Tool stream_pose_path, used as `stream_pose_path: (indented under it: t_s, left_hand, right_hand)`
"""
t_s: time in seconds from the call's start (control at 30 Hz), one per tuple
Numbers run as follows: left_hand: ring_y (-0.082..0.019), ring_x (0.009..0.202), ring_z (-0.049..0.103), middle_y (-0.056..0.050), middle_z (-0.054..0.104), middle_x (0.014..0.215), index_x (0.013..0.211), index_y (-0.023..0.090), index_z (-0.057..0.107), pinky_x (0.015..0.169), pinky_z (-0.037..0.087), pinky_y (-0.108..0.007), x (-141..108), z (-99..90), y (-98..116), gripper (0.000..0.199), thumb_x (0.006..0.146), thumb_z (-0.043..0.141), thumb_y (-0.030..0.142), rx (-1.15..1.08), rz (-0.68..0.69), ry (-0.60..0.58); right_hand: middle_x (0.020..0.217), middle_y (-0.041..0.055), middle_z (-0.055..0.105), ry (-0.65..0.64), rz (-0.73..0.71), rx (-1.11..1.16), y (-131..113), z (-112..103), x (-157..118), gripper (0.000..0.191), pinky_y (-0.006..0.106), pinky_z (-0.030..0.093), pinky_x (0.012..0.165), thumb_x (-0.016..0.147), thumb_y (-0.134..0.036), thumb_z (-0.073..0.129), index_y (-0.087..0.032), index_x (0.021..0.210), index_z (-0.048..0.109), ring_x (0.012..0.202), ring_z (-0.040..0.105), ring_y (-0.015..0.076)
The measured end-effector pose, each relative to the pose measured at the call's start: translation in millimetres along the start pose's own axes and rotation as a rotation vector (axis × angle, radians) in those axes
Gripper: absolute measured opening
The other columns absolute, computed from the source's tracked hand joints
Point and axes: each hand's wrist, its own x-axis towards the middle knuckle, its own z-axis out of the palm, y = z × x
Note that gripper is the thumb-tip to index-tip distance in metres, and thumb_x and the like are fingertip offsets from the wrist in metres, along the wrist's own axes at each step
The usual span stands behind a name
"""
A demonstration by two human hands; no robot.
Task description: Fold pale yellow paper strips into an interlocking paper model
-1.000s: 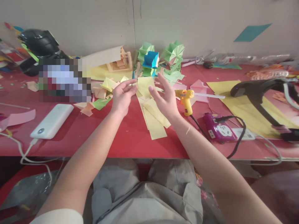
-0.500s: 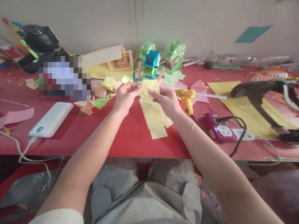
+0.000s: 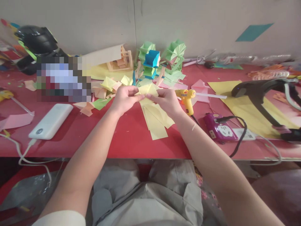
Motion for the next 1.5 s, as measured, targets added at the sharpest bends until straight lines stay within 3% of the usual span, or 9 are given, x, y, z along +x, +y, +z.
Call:
stream_pose_path:
  t_s: [0.13,0.4,0.5,0.63,0.83,1.03,1.27,1.37,1.5]
  left_hand:
    - [-0.022,0.087,0.071,-0.004,0.075,0.084,0.083,0.017,0.073,0.083,0.058,-0.033,3,-2.1,-3,0.023,0.067,0.087,0.026,-0.024,0.031,0.047]
    - [-0.023,0.084,0.07,-0.002,0.071,0.078,0.077,0.019,0.071,0.077,0.056,-0.033,-2,-5.2,4,0.017,0.066,0.083,0.023,0.045,-0.101,-0.128]
    - [-0.021,0.078,0.067,-0.001,0.067,0.073,0.071,0.018,0.069,0.07,0.054,-0.029,0,-6.1,1,0.022,0.063,0.088,0.026,0.088,-0.057,-0.096]
    - [-0.018,0.073,0.065,0.0,0.068,0.076,0.078,0.019,0.073,0.063,0.05,-0.026,2,-6.8,-4,0.021,0.069,0.085,0.032,0.134,0.023,-0.068]
    - [-0.022,0.08,0.069,-0.003,0.071,0.081,0.082,0.02,0.073,0.07,0.055,-0.03,0,-6.6,-2,0.02,0.069,0.084,0.03,0.108,-0.055,-0.219]
    - [-0.023,0.084,0.071,-0.004,0.074,0.086,0.086,0.02,0.074,0.072,0.056,-0.032,2,-7.5,-6,0.025,0.067,0.086,0.031,0.063,-0.066,-0.173]
    - [-0.023,0.091,0.069,-0.005,0.074,0.096,0.098,0.019,0.075,0.081,0.055,-0.033,1,-6.0,-4,0.036,0.067,0.088,0.033,0.156,-0.028,-0.267]
    - [-0.023,0.087,0.068,-0.005,0.073,0.092,0.094,0.017,0.074,0.076,0.054,-0.033,2,-3.4,-6,0.034,0.067,0.087,0.035,0.144,-0.007,-0.233]
    - [-0.021,0.081,0.067,-0.003,0.073,0.086,0.09,0.017,0.072,0.073,0.053,-0.032,5,-1.8,-8,0.029,0.07,0.084,0.034,0.113,0.033,-0.027]
  right_hand:
    - [0.059,-0.001,0.051,0.019,0.031,0.067,-4,1,-1,0.055,0.029,0.036,0.056,0.075,-0.066,0.077,-0.019,0.056,0.054,0.06,0.047,0.0111]
    - [0.058,-0.0019,0.05,-0.11,-0.02,-0.024,-5,-5,-2,0.053,0.028,0.031,0.054,0.072,-0.065,0.081,-0.018,0.058,0.06,0.058,0.042,0.01]
    - [0.059,-0.0002,0.054,-0.137,-0.005,0.003,-6,-3,-3,0.052,0.029,0.036,0.056,0.075,-0.064,0.078,-0.018,0.058,0.062,0.059,0.047,0.0108]
    - [0.061,0.0007,0.056,-0.085,-0.024,0.037,-4,0,-2,0.053,0.029,0.04,0.059,0.082,-0.066,0.07,-0.018,0.06,0.064,0.061,0.05,0.0116]
    - [0.066,0.0013,0.061,-0.067,-0.107,-0.064,-3,-1,-2,0.045,0.03,0.041,0.063,0.079,-0.06,0.075,-0.018,0.065,0.07,0.064,0.05,0.0125]
    - [0.065,0.0013,0.061,0.011,-0.051,-0.01,-3,2,-2,0.04,0.03,0.039,0.061,0.081,-0.055,0.074,-0.017,0.068,0.072,0.063,0.05,0.0123]
    - [0.065,0.0013,0.062,-0.023,-0.089,-0.042,-3,5,-1,0.044,0.028,0.04,0.06,0.079,-0.057,0.075,-0.016,0.068,0.066,0.062,0.05,0.0119]
    - [0.071,0.0032,0.066,0.007,-0.085,-0.042,-3,7,-2,0.046,0.029,0.042,0.062,0.08,-0.061,0.074,-0.016,0.073,0.068,0.066,0.054,0.0133]
    - [0.081,0.0038,0.067,-0.053,-0.086,-0.033,0,9,-2,0.043,0.029,0.044,0.064,0.077,-0.059,0.078,-0.017,0.081,0.069,0.072,0.058,0.0143]
